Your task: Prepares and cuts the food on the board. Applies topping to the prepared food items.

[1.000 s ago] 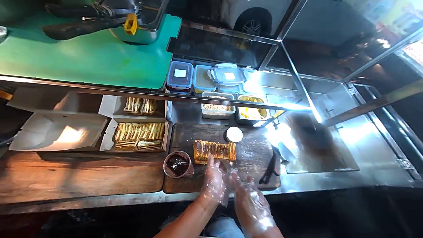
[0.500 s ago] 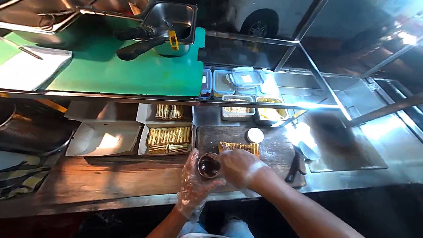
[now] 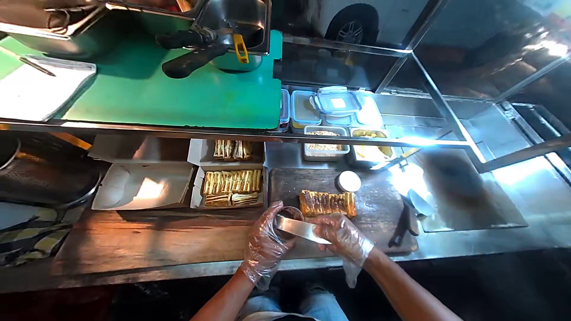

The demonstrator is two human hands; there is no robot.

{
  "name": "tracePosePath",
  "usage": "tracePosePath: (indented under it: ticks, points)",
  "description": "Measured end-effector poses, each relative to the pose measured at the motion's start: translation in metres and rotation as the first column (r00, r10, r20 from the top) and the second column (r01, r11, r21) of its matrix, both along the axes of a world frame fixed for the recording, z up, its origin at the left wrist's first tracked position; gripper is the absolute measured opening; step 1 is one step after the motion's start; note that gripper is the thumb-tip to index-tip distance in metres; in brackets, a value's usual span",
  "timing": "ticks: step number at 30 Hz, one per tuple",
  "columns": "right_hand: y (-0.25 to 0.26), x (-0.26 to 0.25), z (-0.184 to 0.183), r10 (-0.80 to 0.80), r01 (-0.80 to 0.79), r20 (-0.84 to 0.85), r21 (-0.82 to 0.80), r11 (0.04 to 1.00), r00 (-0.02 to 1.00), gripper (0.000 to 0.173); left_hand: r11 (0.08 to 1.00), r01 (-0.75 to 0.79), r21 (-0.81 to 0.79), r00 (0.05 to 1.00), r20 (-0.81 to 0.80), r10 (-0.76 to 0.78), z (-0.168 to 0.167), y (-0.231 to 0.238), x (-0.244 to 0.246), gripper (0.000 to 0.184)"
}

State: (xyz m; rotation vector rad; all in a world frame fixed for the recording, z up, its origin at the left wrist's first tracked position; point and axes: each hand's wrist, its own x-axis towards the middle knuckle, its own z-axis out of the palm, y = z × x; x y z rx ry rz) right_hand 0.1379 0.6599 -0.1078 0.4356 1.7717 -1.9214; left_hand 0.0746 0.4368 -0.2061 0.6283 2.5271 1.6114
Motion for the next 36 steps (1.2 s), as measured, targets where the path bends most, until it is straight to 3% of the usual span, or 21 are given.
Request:
tracePosePath:
  ticks: [3, 5, 6, 8, 10, 11, 12, 13, 14, 15, 16, 17, 19, 23, 26, 31, 34, 36]
  points:
    - [0.006, 0.022, -0.009, -0.061, 0.083, 0.117, -0.194, 0.978, 0.991, 0.034, 0.994, -0.004, 0.107, 0.988, 0.151, -0.012, 0.009, -0.001, 0.005, 0.116]
    - [0.015, 0.040, -0.007, -0.071, 0.122, 0.156, -0.343, 0.931, 0.985, 0.036, 0.987, -0.072, 0.142, 0.957, 0.289, 0.028, 0.036, -0.007, 0.027, 0.122]
    - [0.023, 0.050, -0.004, -0.090, 0.148, 0.158, -0.408, 0.901, 0.983, 0.035, 0.988, -0.123, 0.097, 0.962, 0.257, 0.094, 0.050, -0.011, 0.046, 0.114]
    - [0.046, 0.073, 0.006, -0.184, 0.226, 0.140, -0.421, 0.878, 0.973, 0.034, 0.974, -0.219, 0.053, 0.965, 0.162, 0.208, 0.073, -0.015, 0.088, 0.077]
    - [0.071, 0.097, 0.014, -0.302, 0.294, -0.019, -0.174, 0.940, 0.953, 0.032, 0.949, -0.208, 0.235, 0.897, 0.433, 0.090, 0.085, 0.005, 0.121, 0.031]
    - [0.085, 0.107, 0.014, -0.287, 0.300, -0.142, 0.075, 0.951, 0.947, 0.033, 0.923, -0.202, 0.327, 0.769, 0.637, -0.057, 0.088, 0.027, 0.129, 0.025]
    - [0.099, 0.115, 0.011, -0.205, 0.283, -0.241, 0.352, 0.892, 0.949, 0.036, 0.889, -0.228, 0.397, 0.546, 0.808, -0.221, 0.090, 0.054, 0.128, 0.033]
    - [0.110, 0.119, 0.008, -0.091, 0.250, -0.284, 0.600, 0.760, 0.955, 0.038, 0.858, -0.299, 0.418, 0.284, 0.897, -0.338, 0.088, 0.083, 0.123, 0.046]
    - [0.117, 0.120, 0.007, 0.022, 0.196, -0.258, 0.783, 0.590, 0.966, 0.039, 0.830, -0.399, 0.389, 0.083, 0.917, -0.390, 0.085, 0.114, 0.115, 0.057]
    - [0.119, 0.117, 0.009, 0.100, 0.119, -0.179, 0.892, 0.436, 0.979, 0.040, 0.808, -0.488, 0.330, -0.027, 0.920, -0.392, 0.082, 0.144, 0.106, 0.065]
    - [0.118, 0.112, 0.008, 0.138, 0.033, -0.082, 0.945, 0.325, 0.987, 0.042, 0.779, -0.567, 0.268, -0.060, 0.930, -0.364, 0.078, 0.170, 0.096, 0.069]
    - [0.115, 0.105, 0.007, 0.156, -0.064, 0.026, 0.968, 0.241, 0.987, 0.044, 0.734, -0.646, 0.210, -0.054, 0.947, -0.318, 0.073, 0.193, 0.088, 0.070]
    - [0.106, 0.090, -0.001, 0.162, -0.226, 0.199, 0.960, 0.165, 0.966, 0.048, 0.629, -0.767, 0.127, -0.017, 0.976, -0.218, 0.066, 0.223, 0.078, 0.074]
    - [0.091, 0.088, 0.011, 0.199, -0.419, 0.380, 0.880, 0.223, 0.903, 0.054, 0.545, -0.834, 0.088, 0.029, 0.993, -0.115, 0.064, 0.242, 0.073, 0.076]
    - [0.090, 0.092, 0.019, 0.179, -0.329, 0.289, 0.904, 0.272, 0.941, 0.051, 0.503, -0.863, 0.038, 0.022, 0.999, -0.037, 0.064, 0.247, 0.075, 0.070]
    - [0.086, 0.085, 0.004, 0.206, -0.399, 0.347, 0.858, 0.325, 0.915, 0.057, 0.461, -0.877, 0.133, 0.058, 0.983, -0.173, 0.058, 0.241, 0.082, 0.083]
    - [0.075, 0.106, 0.008, 0.123, -0.242, 0.210, 0.875, 0.419, 0.970, 0.050, 0.444, -0.884, 0.148, 0.067, 0.979, -0.192, 0.057, 0.238, 0.083, 0.083]
    - [0.078, 0.100, -0.002, 0.057, -0.196, 0.190, 0.889, 0.414, 0.980, 0.050, 0.463, -0.870, 0.170, 0.076, 0.974, -0.214, 0.058, 0.236, 0.085, 0.085]
